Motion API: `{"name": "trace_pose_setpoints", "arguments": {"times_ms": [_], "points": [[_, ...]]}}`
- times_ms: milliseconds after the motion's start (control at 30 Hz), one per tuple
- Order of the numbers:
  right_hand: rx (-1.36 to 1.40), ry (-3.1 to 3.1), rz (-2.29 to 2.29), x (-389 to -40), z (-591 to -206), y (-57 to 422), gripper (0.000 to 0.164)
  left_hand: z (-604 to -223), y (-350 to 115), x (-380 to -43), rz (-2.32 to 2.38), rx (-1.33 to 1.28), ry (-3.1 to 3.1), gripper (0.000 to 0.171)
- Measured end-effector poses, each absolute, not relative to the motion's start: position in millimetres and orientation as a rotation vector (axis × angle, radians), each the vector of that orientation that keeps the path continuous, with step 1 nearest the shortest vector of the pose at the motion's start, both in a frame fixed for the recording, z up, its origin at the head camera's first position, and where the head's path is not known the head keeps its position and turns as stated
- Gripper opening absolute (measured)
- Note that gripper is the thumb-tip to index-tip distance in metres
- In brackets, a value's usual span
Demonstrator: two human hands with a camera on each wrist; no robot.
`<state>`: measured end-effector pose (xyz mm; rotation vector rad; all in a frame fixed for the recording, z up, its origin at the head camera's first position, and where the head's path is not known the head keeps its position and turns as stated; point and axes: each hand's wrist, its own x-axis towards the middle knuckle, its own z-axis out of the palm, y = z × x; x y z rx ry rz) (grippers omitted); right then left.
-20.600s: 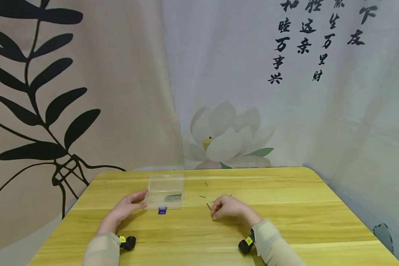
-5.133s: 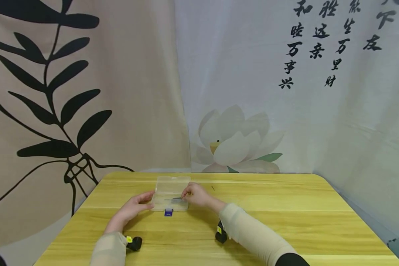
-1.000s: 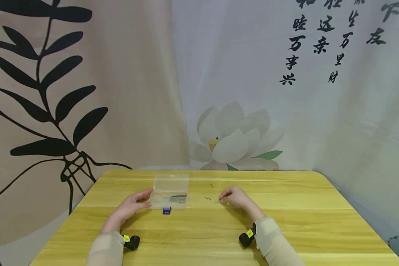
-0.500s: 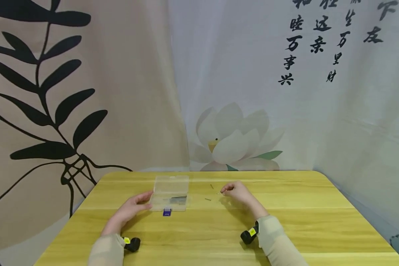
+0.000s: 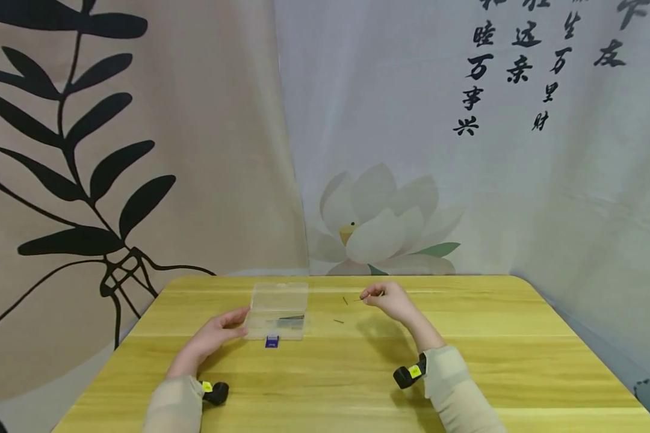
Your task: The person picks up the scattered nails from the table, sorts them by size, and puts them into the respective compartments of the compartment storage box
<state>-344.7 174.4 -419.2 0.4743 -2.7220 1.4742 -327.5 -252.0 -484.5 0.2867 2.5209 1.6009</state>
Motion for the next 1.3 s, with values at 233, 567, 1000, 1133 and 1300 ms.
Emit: {"name": "trace_pose_setpoints", "arguments": {"times_ms": [233,567,1000,1133,1300], "points": [[0.508,-2.713,1.467,-342,-412,174,0.013,-485,-253,-328,1.597,0.284,2.530,0.064],[0.507,-2.710,1.472,-346,-416,166,0.010,-485,-257,-327,1.580,0.306,2.543,0.064],[0.565,-2.713,1.411,-357,-425,147,0.008,-487,-252,-329,1.591,0.308,2.520,0.063],[0.603,-2.708,1.405,-360,-422,140,0.009,-487,-253,-329,1.583,0.327,2.533,0.064],[0.677,-2.714,1.374,-362,-417,128,0.011,-488,-252,-329,1.604,0.309,2.526,0.064]]}}
